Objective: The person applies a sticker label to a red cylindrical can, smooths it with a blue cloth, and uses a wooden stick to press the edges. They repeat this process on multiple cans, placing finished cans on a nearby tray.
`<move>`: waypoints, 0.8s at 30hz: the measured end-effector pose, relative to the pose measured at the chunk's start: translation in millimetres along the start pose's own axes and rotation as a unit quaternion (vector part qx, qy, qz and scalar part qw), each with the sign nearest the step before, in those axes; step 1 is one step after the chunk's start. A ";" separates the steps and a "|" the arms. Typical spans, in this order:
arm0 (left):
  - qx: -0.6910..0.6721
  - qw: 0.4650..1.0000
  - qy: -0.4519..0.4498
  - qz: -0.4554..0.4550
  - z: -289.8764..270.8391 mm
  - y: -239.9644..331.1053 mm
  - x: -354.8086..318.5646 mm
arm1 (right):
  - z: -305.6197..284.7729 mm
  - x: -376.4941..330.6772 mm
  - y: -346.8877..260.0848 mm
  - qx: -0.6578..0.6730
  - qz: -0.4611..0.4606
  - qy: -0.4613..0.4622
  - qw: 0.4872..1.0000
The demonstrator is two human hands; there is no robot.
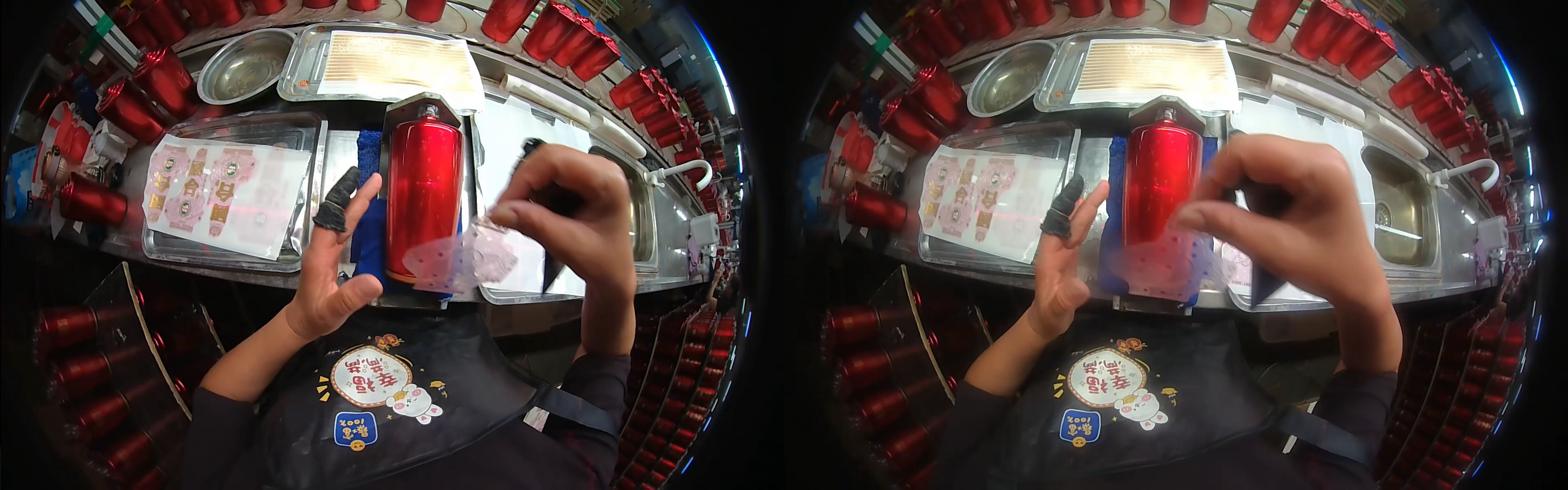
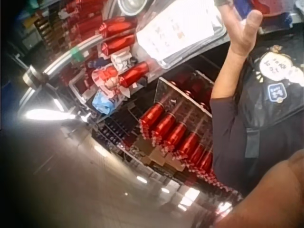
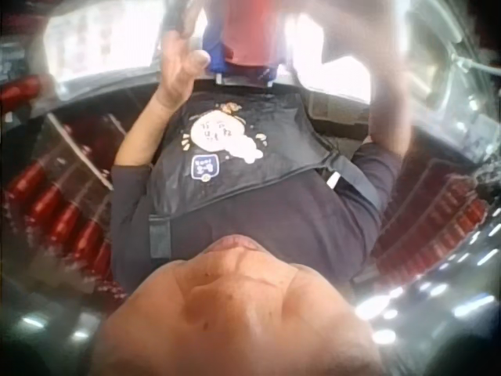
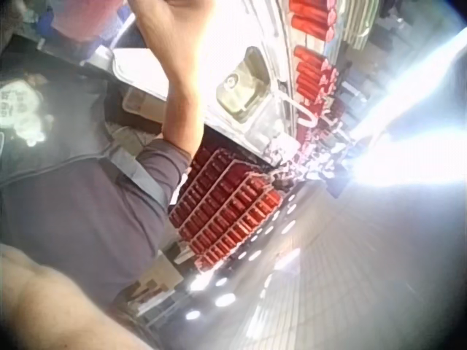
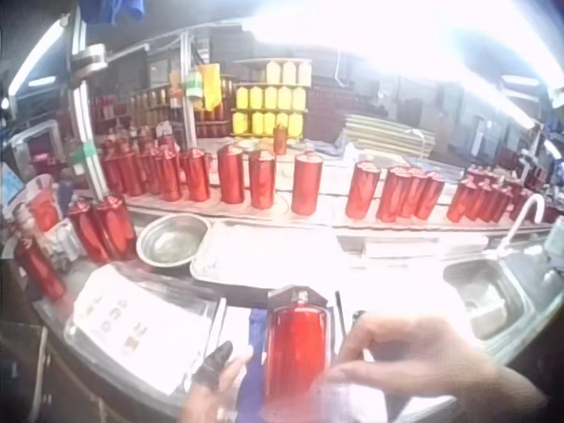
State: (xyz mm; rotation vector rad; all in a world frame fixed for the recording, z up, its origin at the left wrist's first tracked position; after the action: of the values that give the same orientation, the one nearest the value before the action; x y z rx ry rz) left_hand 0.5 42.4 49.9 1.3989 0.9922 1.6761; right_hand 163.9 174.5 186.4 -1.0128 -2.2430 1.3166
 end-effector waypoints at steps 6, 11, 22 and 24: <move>0.198 0.980 0.001 0.019 9.0 -8.0 15.5 | 30.0 52.7 58.6 -0.038 -0.012 -0.023 0.999; 0.192 0.981 0.016 0.013 15.8 -12.0 13.2 | 20.2 52.9 62.4 -0.077 -0.024 0.121 0.989; 0.330 0.930 -0.116 0.118 24.9 -3.9 15.6 | 59.1 -15.0 84.8 -0.175 -0.006 0.027 0.984; 0.329 0.931 -0.120 0.108 27.4 -3.0 10.6 | 59.0 -14.8 85.6 -0.173 0.000 0.011 0.985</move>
State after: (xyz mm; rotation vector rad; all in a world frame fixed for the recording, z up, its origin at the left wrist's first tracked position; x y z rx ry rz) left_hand 26.2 56.2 54.8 2.1577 1.3624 1.3128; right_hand 172.7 154.5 83.6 -1.1308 -2.5085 0.9272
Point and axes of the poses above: each hand's wrist, its own x-axis towards the middle knuckle, its own z-axis out of the palm, y = z × x, the point moved 7 cm from there along x, towards the middle knuckle, and after that the axes turned 11 degrees about z, right-handed, at the moved point
